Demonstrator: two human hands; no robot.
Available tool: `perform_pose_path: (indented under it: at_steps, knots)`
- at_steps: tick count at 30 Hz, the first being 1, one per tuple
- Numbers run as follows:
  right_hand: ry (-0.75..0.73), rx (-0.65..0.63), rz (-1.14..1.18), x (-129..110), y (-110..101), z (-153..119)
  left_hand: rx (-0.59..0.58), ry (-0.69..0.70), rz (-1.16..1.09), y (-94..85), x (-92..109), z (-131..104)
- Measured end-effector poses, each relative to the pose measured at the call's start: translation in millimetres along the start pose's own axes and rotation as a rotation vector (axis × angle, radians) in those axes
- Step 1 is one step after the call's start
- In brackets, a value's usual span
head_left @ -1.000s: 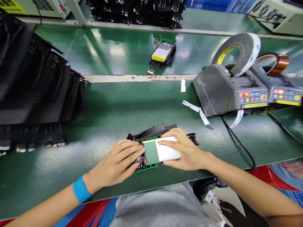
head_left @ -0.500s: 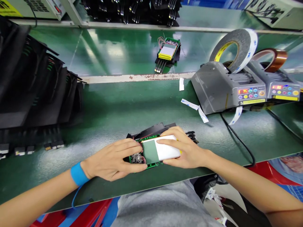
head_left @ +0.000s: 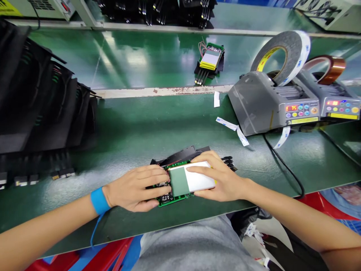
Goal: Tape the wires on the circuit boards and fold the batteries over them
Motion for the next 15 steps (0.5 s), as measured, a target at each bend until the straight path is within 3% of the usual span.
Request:
perform_pose_path:
  at_steps: [7, 15]
  knots:
    - [-0.004, -0.053, -0.049, -2, 0, 1, -0.046, -0.027, -0.057, -5.0, 0, 0]
    - [0.019, -0.133, -0.082, -5, -2, 3, 0.030, 0.090, -0.016, -2.5, -12, 0]
Point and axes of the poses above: each hand's wrist, its own z-axis towards the middle knuckle, its own y-axis out of the palm, x = y × z, the point moved 1 cm from there along z, towards the middle knuckle, and after that the axes turned 9 degrees about -x, right-handed, at the moved point
